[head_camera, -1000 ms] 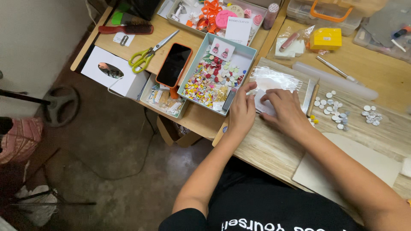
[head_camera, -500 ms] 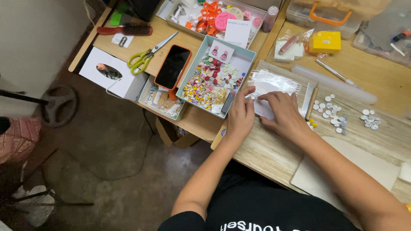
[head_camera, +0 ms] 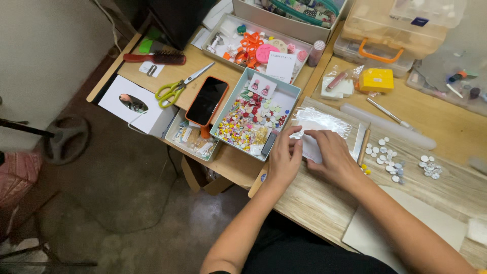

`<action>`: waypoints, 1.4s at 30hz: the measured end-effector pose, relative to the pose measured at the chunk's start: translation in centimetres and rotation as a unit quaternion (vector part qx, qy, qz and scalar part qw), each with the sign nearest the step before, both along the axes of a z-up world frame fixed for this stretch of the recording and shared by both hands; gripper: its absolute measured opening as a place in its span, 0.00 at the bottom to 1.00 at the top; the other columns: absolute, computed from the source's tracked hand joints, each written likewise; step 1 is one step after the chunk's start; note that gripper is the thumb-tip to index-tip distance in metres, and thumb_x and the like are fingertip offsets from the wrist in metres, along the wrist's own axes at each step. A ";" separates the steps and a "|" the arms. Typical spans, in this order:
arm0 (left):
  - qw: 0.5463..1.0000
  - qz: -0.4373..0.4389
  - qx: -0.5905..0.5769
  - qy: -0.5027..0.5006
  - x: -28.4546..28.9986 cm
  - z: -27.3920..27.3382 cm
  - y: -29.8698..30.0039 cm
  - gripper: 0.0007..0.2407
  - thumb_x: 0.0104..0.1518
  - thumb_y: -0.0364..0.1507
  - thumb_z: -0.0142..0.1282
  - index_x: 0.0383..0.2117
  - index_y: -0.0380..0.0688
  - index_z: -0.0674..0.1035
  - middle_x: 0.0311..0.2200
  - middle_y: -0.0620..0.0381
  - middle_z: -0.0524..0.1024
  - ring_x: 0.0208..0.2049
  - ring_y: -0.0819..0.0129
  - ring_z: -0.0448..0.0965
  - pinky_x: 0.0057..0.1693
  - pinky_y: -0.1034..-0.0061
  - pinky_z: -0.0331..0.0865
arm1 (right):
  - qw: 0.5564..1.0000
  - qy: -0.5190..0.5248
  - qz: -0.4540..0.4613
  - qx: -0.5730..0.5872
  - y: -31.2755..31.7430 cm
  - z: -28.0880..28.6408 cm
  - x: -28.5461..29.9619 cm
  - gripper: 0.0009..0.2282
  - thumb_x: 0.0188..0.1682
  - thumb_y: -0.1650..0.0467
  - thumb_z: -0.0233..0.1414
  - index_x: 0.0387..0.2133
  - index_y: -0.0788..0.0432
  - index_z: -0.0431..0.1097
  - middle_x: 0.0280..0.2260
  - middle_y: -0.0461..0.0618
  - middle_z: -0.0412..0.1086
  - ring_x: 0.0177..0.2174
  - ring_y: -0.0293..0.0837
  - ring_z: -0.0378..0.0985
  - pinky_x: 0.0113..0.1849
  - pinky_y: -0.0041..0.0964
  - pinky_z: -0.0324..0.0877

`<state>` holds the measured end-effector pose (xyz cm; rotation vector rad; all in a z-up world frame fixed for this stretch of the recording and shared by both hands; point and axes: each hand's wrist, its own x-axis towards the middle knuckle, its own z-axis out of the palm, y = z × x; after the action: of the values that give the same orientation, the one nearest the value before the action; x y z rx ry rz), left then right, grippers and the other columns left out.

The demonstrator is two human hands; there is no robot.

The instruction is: The person places small decorative items into clear plastic bags, inserts white cards, and seals them. They then use a hot glue gun to attach the cards to the bags and place the finished packages into a box.

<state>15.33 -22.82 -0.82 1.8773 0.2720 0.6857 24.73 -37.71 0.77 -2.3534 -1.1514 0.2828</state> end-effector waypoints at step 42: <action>0.984 -0.156 -0.034 0.073 -3.4 -0.3 -5.0 0.11 0.58 0.25 0.54 0.47 0.49 0.76 0.37 0.48 0.79 0.42 0.50 0.81 0.46 0.64 0.77 | 0.983 -0.028 -0.058 0.170 -8.2 0.9 -5.7 0.19 0.49 0.74 0.53 0.56 0.58 0.68 0.44 0.55 0.71 0.46 0.58 0.76 0.48 0.51 0.72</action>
<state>11.89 -27.80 -1.16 1.8529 0.0885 0.3229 19.02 -45.89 1.63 -2.1248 -0.9938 -0.0222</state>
